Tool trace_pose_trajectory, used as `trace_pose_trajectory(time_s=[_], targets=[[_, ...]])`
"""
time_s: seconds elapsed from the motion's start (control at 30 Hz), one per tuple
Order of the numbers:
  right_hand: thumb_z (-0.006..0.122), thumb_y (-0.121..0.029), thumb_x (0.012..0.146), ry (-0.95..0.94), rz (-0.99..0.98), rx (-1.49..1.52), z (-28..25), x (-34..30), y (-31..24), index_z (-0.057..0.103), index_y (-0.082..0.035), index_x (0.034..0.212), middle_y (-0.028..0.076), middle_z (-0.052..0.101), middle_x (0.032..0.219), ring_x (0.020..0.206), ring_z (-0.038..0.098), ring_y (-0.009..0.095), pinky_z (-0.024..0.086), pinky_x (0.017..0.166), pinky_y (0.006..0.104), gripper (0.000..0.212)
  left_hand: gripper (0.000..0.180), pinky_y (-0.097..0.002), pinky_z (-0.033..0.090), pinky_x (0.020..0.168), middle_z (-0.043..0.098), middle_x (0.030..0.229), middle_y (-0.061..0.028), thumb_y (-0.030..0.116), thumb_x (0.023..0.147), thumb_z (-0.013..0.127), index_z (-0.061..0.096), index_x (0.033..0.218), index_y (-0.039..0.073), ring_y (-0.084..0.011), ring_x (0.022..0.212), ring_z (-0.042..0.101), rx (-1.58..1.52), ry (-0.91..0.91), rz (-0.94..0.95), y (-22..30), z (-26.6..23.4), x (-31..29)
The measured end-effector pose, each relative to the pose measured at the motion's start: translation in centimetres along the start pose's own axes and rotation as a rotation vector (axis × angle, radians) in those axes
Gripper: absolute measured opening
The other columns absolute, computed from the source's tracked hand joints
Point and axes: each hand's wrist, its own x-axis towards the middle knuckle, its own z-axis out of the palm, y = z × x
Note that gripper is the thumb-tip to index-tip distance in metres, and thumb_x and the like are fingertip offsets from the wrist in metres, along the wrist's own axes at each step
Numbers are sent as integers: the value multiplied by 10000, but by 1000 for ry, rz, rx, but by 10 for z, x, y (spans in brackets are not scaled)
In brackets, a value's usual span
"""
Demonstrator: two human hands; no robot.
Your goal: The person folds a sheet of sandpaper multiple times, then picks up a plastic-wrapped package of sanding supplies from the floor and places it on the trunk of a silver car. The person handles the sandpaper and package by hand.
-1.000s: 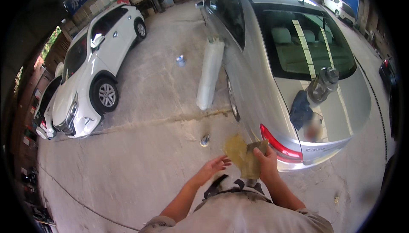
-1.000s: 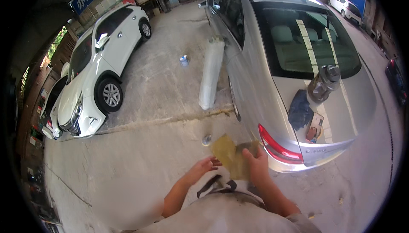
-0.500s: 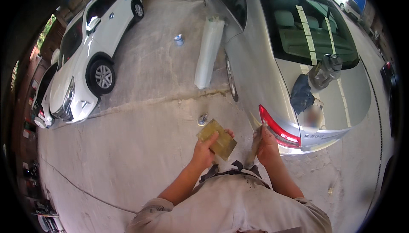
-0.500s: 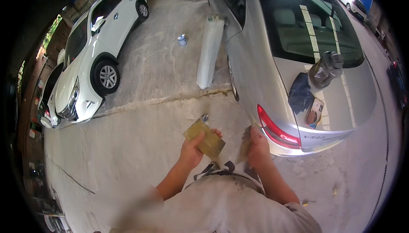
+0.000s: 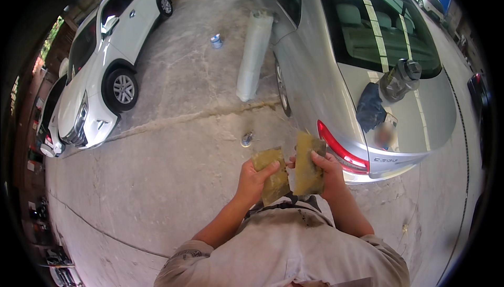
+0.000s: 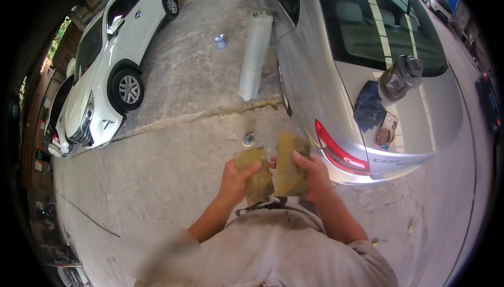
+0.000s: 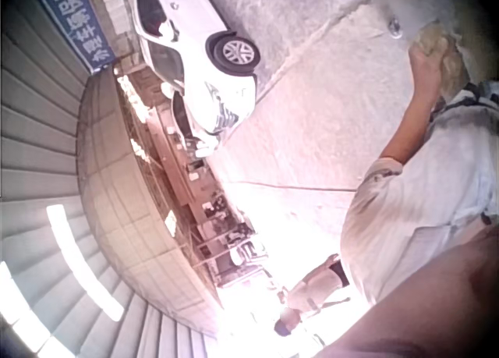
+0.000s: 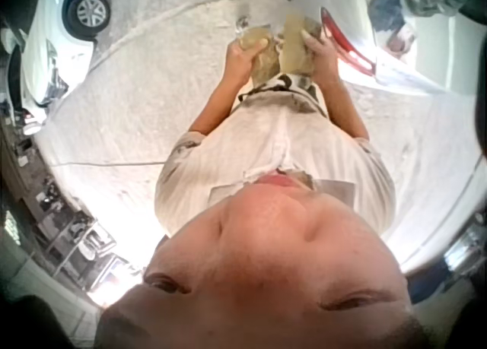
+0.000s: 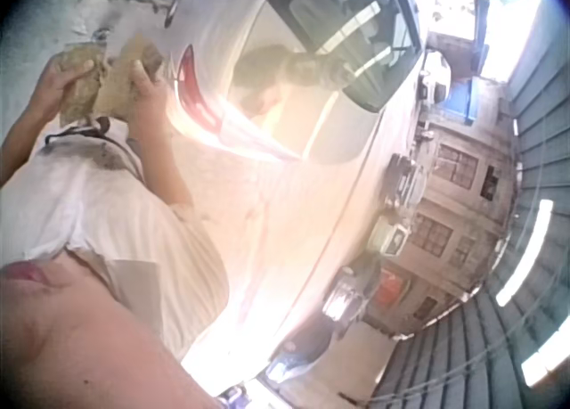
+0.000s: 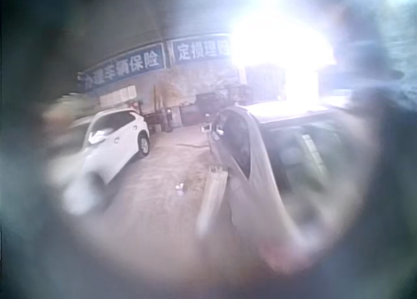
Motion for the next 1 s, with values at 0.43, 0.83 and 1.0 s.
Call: trace_pose_trajectory(time_s=[0.43,0.83,1.0], targets=[[676,-163,962,273,-561,-291,14,3,20,563,17,1278,59,659,1146,996,611,118,494,873,279,381,359,-272,530,794,738,1043,-82,161,977,636,623,1300,4,-95,898,654,435,-19,263,31,40,-41],[680,-176,964,245,-645,-396,26,-13,49,577,7,1166,56,681,1018,908,628,126,512,819,286,291,415,-372,554,702,708,958,-207,221,954,635,579,1318,32,-367,821,709,990,-151,425,35,35,-39],[677,-158,956,148,-647,-412,23,-18,52,596,10,1124,56,688,995,884,629,121,514,791,284,251,422,-430,536,652,688,881,-212,234,945,633,553,1314,47,-443,759,662,1016,-352,318,54,34,-37]])
